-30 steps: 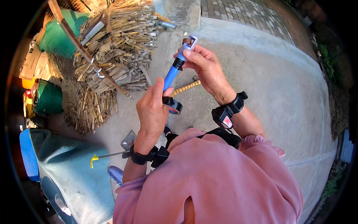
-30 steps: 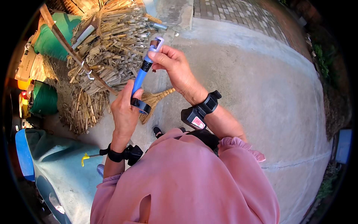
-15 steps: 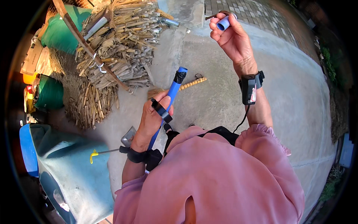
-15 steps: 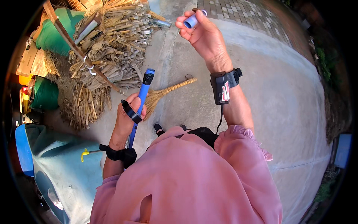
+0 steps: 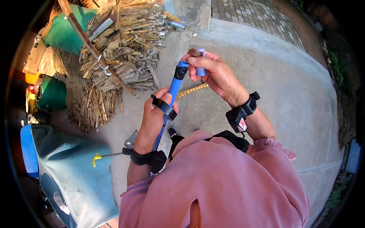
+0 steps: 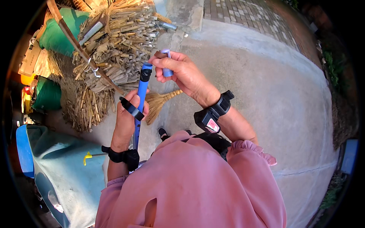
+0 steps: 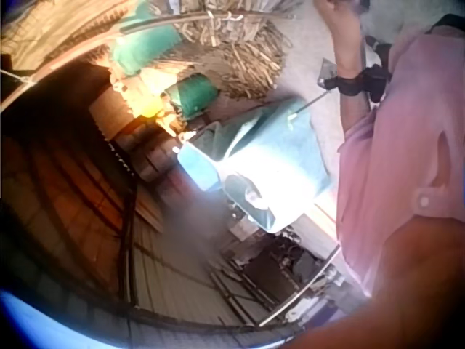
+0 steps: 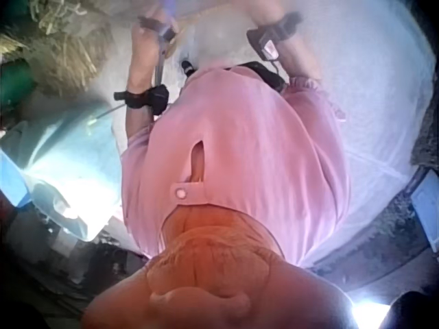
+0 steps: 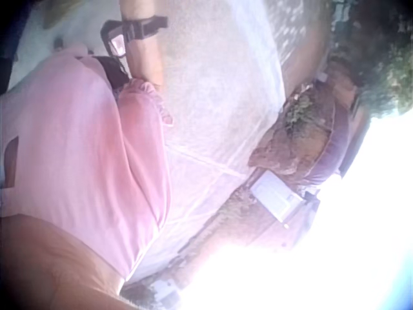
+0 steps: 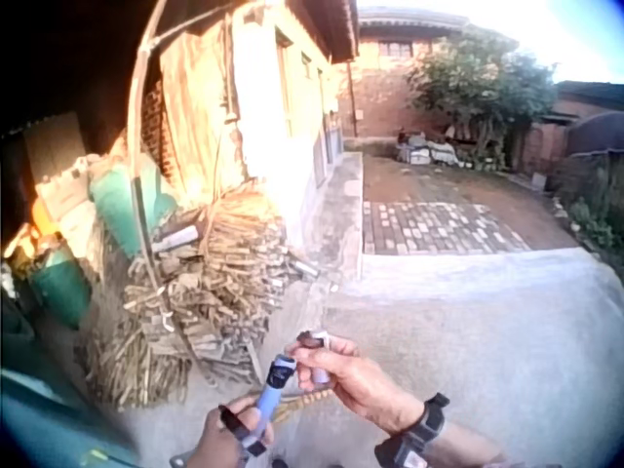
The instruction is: The person attaches components to a blue pole handle by hand, wraps tape around the connections, uses shears to cut the tape, and assembles parts of a broom or mop attachment.
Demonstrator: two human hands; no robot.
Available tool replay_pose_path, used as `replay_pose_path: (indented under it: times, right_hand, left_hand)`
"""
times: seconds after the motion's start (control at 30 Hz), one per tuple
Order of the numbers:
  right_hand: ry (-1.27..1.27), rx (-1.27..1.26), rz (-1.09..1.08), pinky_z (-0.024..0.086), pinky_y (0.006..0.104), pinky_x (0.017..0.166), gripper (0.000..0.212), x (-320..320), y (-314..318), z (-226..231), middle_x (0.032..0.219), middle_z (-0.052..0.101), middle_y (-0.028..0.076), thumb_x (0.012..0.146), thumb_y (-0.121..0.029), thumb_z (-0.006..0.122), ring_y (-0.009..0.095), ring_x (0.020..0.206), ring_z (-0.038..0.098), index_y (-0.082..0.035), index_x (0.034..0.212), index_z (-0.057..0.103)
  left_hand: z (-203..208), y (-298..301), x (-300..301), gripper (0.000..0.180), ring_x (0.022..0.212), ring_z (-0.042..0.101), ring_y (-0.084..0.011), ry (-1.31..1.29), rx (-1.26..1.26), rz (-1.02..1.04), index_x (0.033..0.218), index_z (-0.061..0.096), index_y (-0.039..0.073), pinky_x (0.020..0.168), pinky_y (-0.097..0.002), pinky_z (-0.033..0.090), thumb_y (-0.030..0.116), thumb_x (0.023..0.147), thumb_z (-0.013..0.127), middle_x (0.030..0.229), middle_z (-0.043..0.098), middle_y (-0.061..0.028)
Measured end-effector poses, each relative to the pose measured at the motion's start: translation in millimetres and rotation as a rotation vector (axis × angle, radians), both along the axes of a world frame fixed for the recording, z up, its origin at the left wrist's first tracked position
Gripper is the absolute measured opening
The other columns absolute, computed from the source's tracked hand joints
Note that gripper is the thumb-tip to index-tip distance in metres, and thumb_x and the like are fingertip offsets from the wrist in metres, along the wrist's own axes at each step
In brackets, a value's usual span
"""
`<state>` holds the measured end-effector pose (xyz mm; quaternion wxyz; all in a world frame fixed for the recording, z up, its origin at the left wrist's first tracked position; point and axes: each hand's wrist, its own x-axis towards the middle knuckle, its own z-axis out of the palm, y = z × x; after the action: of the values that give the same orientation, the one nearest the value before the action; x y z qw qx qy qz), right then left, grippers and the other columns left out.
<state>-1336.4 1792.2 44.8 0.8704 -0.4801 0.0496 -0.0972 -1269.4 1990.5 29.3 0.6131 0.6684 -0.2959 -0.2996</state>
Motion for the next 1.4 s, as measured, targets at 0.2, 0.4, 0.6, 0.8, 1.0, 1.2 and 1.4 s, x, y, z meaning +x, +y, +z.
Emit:
replay_pose_path:
  times: [0.2, 0.4, 0.6, 0.8, 1.0, 1.2, 1.4]
  right_hand:
    - [-0.101, 0.023, 0.023, 0.047, 0.0268, 0.068, 0.019, 5, 13, -2, 0.077, 0.06, 0.002, 0.084, -0.011, 0.063, 0.011, 0.068, 0.057, -0.001, 0.099, 0.061]
    - [-0.122, -0.063, 0.006, 0.045, 0.023, 0.064, 0.014, 15, 15, -5, 0.078, 0.059, 0.0, 0.081, -0.011, 0.066, 0.008, 0.067, 0.054, -0.005, 0.092, 0.061]
    - [-0.097, -0.19, -0.038, 0.043, 0.0212, 0.061, 0.012, 20, 21, -1, 0.076, 0.059, 0.0, 0.08, -0.012, 0.067, 0.007, 0.066, 0.054, -0.005, 0.089, 0.062]
    - [-0.067, -0.023, 0.057, 0.045, 0.0197, 0.059, 0.019, 25, 16, -5, 0.08, 0.065, 0.005, 0.081, -0.01, 0.065, 0.009, 0.067, 0.059, 0.0, 0.097, 0.062]
    - [-0.065, -0.005, 0.062, 0.046, 0.0206, 0.059, 0.017, 31, 18, -5, 0.08, 0.066, 0.007, 0.082, -0.007, 0.063, 0.011, 0.067, 0.061, 0.001, 0.097, 0.062]
    - [-0.055, -0.044, 0.063, 0.046, 0.0208, 0.06, 0.018, 38, 16, -8, 0.08, 0.066, 0.006, 0.081, -0.008, 0.063, 0.01, 0.067, 0.06, 0.0, 0.098, 0.061]
    - [-0.044, -0.073, 0.049, 0.045, 0.021, 0.061, 0.018, 43, 12, -19, 0.082, 0.064, 0.004, 0.082, -0.009, 0.064, 0.008, 0.068, 0.057, -0.001, 0.099, 0.061]
  left_hand:
    - [-11, 4, 21, 0.046, 0.042, 0.041, -0.0112, 0.573, -0.279, -0.282, 0.112, 0.05, 0.0, 0.041, -0.0245, 0.033, 0.042, 0.091, 0.049, 0.061, 0.052, -0.0068]
    - [-23, 0, 25, 0.049, 0.04, 0.043, -0.0118, 0.717, -0.346, -0.377, 0.115, 0.048, 0.004, 0.038, -0.0242, 0.033, 0.046, 0.09, 0.049, 0.064, 0.054, -0.0078]
    - [-33, -3, 21, 0.047, 0.038, 0.044, -0.0116, 0.578, -0.416, -0.278, 0.102, 0.049, 0.007, 0.035, -0.0241, 0.033, 0.05, 0.085, 0.055, 0.069, 0.053, -0.0058]
    - [-37, 4, 28, 0.047, 0.036, 0.041, -0.0115, 0.768, -0.404, -0.304, 0.097, 0.049, 0.007, 0.032, -0.0237, 0.031, 0.052, 0.084, 0.055, 0.065, 0.051, -0.0048]
    - [-44, 5, 35, 0.047, 0.036, 0.04, -0.011, 0.821, -0.434, -0.339, 0.098, 0.052, 0.006, 0.033, -0.0237, 0.032, 0.052, 0.086, 0.052, 0.065, 0.051, -0.004]
    - [-40, 3, 37, 0.047, 0.037, 0.041, -0.0111, 0.786, -0.404, -0.287, 0.094, 0.05, 0.006, 0.034, -0.0235, 0.032, 0.053, 0.085, 0.053, 0.065, 0.052, -0.0039]
    - [-39, -4, 40, 0.047, 0.039, 0.045, -0.0123, 0.659, -0.358, -0.193, 0.093, 0.05, 0.005, 0.035, -0.0237, 0.033, 0.05, 0.082, 0.06, 0.066, 0.053, -0.0054]
